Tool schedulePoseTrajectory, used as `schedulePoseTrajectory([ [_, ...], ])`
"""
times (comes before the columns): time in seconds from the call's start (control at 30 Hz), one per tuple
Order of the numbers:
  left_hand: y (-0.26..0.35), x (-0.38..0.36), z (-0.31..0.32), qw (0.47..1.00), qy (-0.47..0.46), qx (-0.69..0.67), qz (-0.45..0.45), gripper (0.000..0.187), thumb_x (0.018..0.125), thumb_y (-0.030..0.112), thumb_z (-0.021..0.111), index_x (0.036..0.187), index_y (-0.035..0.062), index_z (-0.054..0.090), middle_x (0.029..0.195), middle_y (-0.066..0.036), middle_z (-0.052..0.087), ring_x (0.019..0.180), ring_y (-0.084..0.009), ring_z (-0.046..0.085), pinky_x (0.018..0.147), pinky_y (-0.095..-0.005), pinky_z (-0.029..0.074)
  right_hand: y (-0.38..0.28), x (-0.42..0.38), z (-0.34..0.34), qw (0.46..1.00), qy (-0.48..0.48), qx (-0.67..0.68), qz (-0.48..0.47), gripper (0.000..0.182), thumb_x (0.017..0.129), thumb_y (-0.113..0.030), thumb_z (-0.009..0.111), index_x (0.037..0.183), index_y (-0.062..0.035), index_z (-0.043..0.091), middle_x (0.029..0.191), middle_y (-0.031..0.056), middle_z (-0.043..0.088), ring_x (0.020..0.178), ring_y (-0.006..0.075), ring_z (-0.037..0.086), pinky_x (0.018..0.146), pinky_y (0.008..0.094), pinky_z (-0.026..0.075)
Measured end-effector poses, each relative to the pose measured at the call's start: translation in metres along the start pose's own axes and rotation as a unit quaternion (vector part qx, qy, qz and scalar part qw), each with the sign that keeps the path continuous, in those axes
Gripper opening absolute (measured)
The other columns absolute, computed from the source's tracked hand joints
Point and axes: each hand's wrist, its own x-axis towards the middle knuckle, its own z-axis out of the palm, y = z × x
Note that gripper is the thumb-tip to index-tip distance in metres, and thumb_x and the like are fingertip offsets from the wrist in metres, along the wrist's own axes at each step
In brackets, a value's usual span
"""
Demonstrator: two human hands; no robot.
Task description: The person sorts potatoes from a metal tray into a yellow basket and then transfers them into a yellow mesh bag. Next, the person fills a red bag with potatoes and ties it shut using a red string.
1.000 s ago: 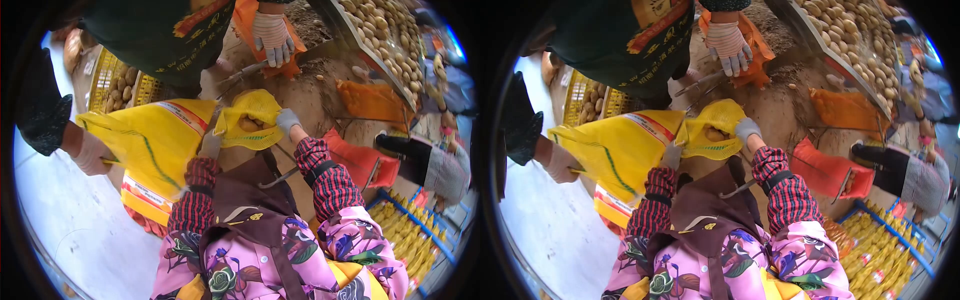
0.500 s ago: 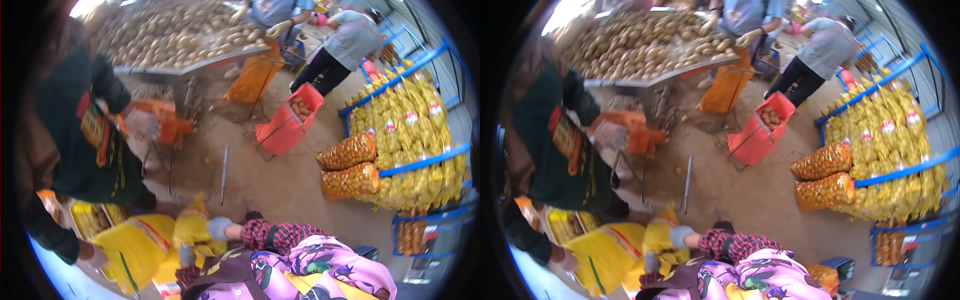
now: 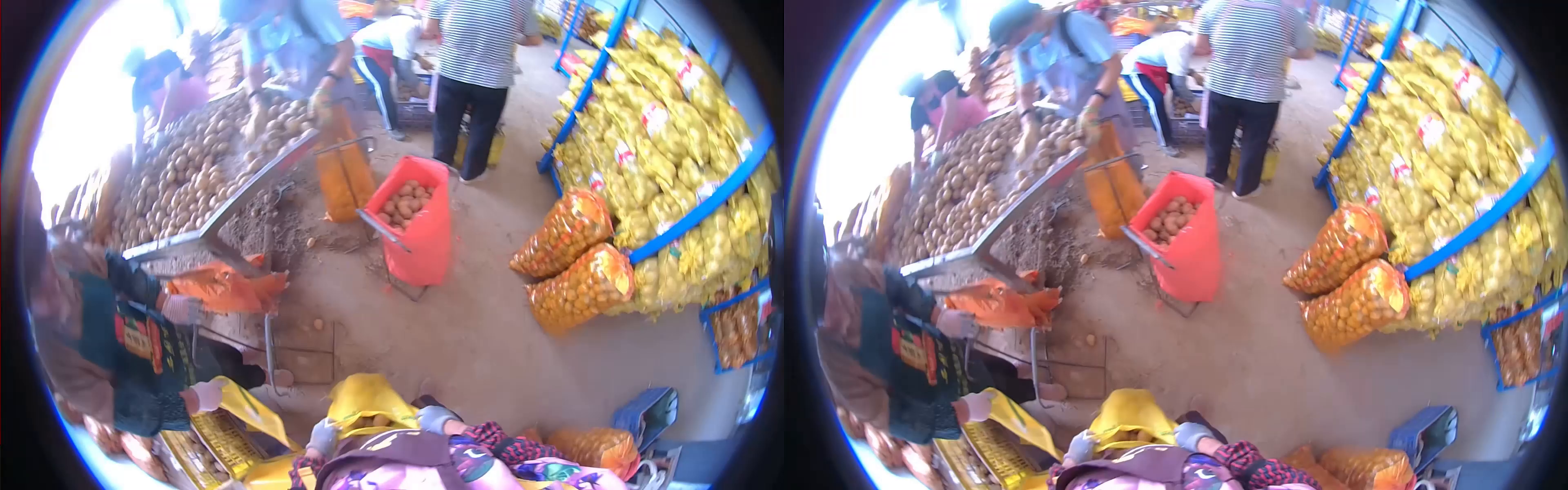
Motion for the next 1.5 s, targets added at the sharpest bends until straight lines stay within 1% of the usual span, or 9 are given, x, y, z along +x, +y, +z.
schedulePoseTrajectory([
  [0.03, 0.045, 0.031, -0.016, 0.982, -0.001, 0.102, 0.159, 0.011, 0.076, 0.013, 0.066, 0.085, 0.0062, 0.069, 0.083, -0.012, 0.067, 0.079, -0.0285, 0.064, 0.07, -0.0367, 0.053, -0.002, -0.031, -0.029, 0.998, -0.004, 0.027, 0.048, 0.031, 0.086, -0.028, 0.05, 0.104, -0.0166, 0.073, 0.107, 0.0154, 0.069, 0.101, 0.0368, 0.066, 0.088, 0.0469, 0.051],
  [0.13, 0.15, 0.11, -0.022, 0.857, -0.133, -0.373, -0.33, 0.014, 0.086, 0.005, 0.059, 0.099, 0.0054, 0.062, 0.081, -0.003, 0.062, 0.072, -0.0139, 0.059, 0.063, -0.0287, 0.049, 0.047, -0.068, -0.045, 0.992, 0.057, 0.08, 0.079, 0.03, 0.085, -0.029, 0.051, 0.102, -0.0188, 0.073, 0.105, 0.0155, 0.07, 0.099, 0.037, 0.066, 0.088, 0.047, 0.052],
  [0.23, 0.202, 0.164, -0.009, 0.94, -0.195, -0.267, -0.081, 0.012, 0.088, 0.006, 0.058, 0.098, 0.0045, 0.063, 0.08, -0.003, 0.063, 0.069, -0.0123, 0.057, 0.062, -0.028, 0.047, 0.081, -0.094, -0.075, 0.955, 0.181, 0.158, 0.177, 0.027, 0.083, -0.029, 0.052, 0.094, -0.0182, 0.075, 0.1, 0.0119, 0.071, 0.094, 0.0359, 0.067, 0.085, 0.0461, 0.053],
  [0.37, 0.261, 0.262, 0.013, 0.926, -0.295, -0.206, -0.117, 0.018, 0.089, 0.01, 0.061, 0.104, -0.0003, 0.065, 0.086, -0.006, 0.066, 0.082, -0.0155, 0.062, 0.075, -0.0277, 0.051, 0.133, -0.123, -0.127, 0.893, 0.325, 0.221, 0.221, 0.022, 0.081, -0.022, 0.056, 0.089, -0.0155, 0.075, 0.096, 0.0122, 0.071, 0.089, 0.0355, 0.068, 0.082, 0.0444, 0.054],
  [0.47, 0.281, 0.359, 0.056, 0.942, -0.238, -0.153, 0.18, 0.015, 0.091, 0.01, 0.055, 0.099, 0.0027, 0.065, 0.081, -0.007, 0.066, 0.072, -0.0144, 0.058, 0.065, -0.0295, 0.047, 0.168, -0.147, -0.186, 0.81, 0.397, 0.331, 0.277, 0.017, 0.078, -0.017, 0.059, 0.085, -0.0121, 0.074, 0.087, 0.0133, 0.071, 0.081, 0.0345, 0.067, 0.076, 0.0419, 0.054],
  [0.57, 0.32, 0.467, 0.095, 0.853, -0.206, 0.029, 0.478, 0.019, 0.087, 0.012, 0.052, 0.091, 0.0032, 0.069, 0.087, -0.014, 0.07, 0.078, -0.0275, 0.066, 0.071, -0.0396, 0.052, 0.329, -0.117, -0.14, 0.899, 0.423, 0.049, 0.098, 0.015, 0.076, -0.015, 0.06, 0.082, -0.0103, 0.073, 0.079, 0.0145, 0.07, 0.074, 0.0292, 0.067, 0.071, 0.0371, 0.053],
  [0.9, 0.468, 0.659, 0.039, 0.913, -0.359, -0.054, 0.187, 0.023, 0.088, 0.019, 0.049, 0.099, 0.0052, 0.064, 0.099, -0.022, 0.068, 0.093, -0.0421, 0.065, 0.08, -0.0512, 0.051, 0.33, -0.123, -0.378, 0.87, 0.352, 0.235, 0.253, 0.012, 0.076, -0.014, 0.062, 0.08, -0.0081, 0.071, 0.076, 0.014, 0.068, 0.073, 0.025, 0.067, 0.069, 0.0341, 0.051],
  [1.17, 0.464, 0.79, 0.035, 0.934, -0.202, -0.293, 0.032, 0.021, 0.088, 0.017, 0.051, 0.1, 0.0043, 0.063, 0.096, -0.023, 0.067, 0.093, -0.042, 0.063, 0.08, -0.0466, 0.05, 0.286, -0.066, -0.635, 0.909, 0.309, 0.187, 0.205, 0.01, 0.075, -0.012, 0.063, 0.079, -0.0063, 0.07, 0.075, 0.0125, 0.068, 0.075, 0.0245, 0.067, 0.07, 0.0333, 0.051],
  [1.5, 0.489, 0.875, -0.034, 0.825, 0.036, -0.529, -0.195, 0.01, 0.085, 0.005, 0.055, 0.092, 0.0034, 0.062, 0.078, -0.001, 0.057, 0.071, -0.0104, 0.05, 0.063, -0.0266, 0.043, 0.343, 0.101, -0.916, 0.983, 0.173, 0.003, 0.059, 0.016, 0.077, -0.01, 0.056, 0.078, -0.0129, 0.071, 0.081, 0.0114, 0.07, 0.08, 0.0263, 0.068, 0.072, 0.0372, 0.052],
])
